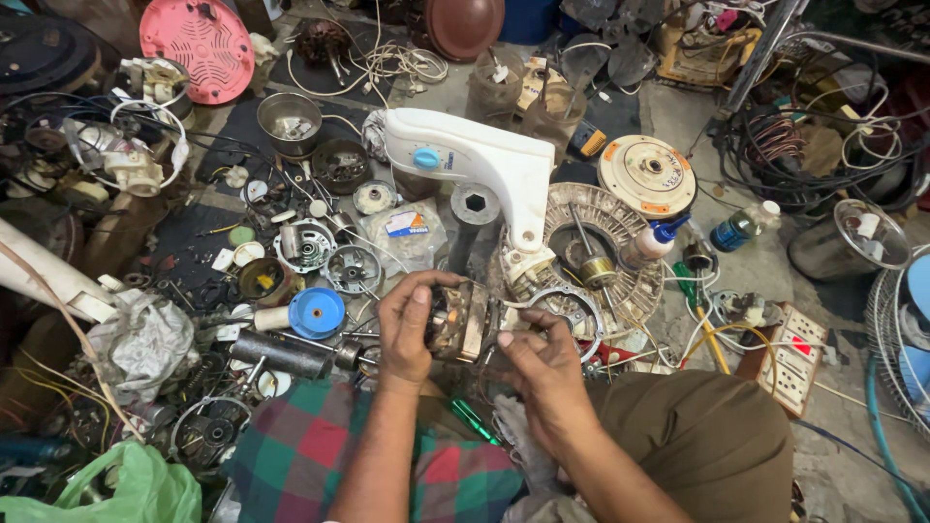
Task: The person sits on the floor of a cluttered repair workshop and disassembles a mixer/blender motor unit. They use a screwdriver to unscrew the housing, pull apart the motor and gears, wipe parts with a cloth, apply oil from a bottle to the mechanism, and handle pliers and other components while reworking the assembly.
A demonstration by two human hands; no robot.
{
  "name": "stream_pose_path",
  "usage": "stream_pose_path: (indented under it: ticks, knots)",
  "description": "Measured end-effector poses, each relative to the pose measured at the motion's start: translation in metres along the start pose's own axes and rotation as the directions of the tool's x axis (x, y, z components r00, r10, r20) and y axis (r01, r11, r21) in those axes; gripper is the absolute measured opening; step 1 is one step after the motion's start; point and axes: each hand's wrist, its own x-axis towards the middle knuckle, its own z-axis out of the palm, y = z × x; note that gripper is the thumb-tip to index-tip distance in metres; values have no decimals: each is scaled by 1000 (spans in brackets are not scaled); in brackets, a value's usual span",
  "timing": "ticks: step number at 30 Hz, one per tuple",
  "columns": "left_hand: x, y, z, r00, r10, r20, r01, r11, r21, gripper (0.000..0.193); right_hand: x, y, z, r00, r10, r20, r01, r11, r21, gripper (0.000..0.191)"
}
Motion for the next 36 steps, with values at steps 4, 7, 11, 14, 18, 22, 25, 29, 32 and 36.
stream_pose_path:
  ticks: [4, 7, 11, 14, 18, 22, 25, 29, 32, 36]
  knots:
    - [-1, -3, 1, 1000, -22, -3, 21, 999, -40, 53, 1, -1, -6, 999, -5, 32, 3, 998, 63, 60]
    - [-1, -3, 1, 998, -60, 2, 60, 995, -76, 55, 6, -1, -11, 997, 46, 59, -53, 990, 128, 61]
    - [-1, -6, 4, 991, -132, 2, 130, 977, -166, 56, 10, 1, -13, 996, 43, 74, -55, 982, 180, 57]
    - [-2, -8, 7, 988, -147, -38, 136, 970, -202, 55, 11, 4, -15, 994, 5, 109, -24, 984, 178, 54]
    - [-5, -13, 10, 976, -208, -63, 189, 957, -222, 51, 14, 7, -23, 986, -32, 162, 6, 987, 162, 56]
    - [-5, -16, 18, 992, -105, -72, 104, 994, -27, 47, 19, 8, -27, 995, -37, 97, 26, 993, 116, 57]
    - [-9, -13, 28, 995, -56, -77, 63, 994, 85, 44, 19, 1, -27, 999, 17, 48, -22, 993, 118, 57]
    - [-14, 0, 45, 993, -1, -119, 25, 980, 197, 44, 17, -17, -25, 992, 121, -30, -125, 977, -173, 65]
    - [-16, 11, 54, 985, 167, -31, -137, 891, 433, 46, 20, -22, -23, 976, -6, 218, 115, 863, -492, 71]
    - [-20, 17, 58, 990, 134, 30, -136, 916, 377, 69, 25, -18, -31, 978, 14, 209, 44, 961, -274, 79]
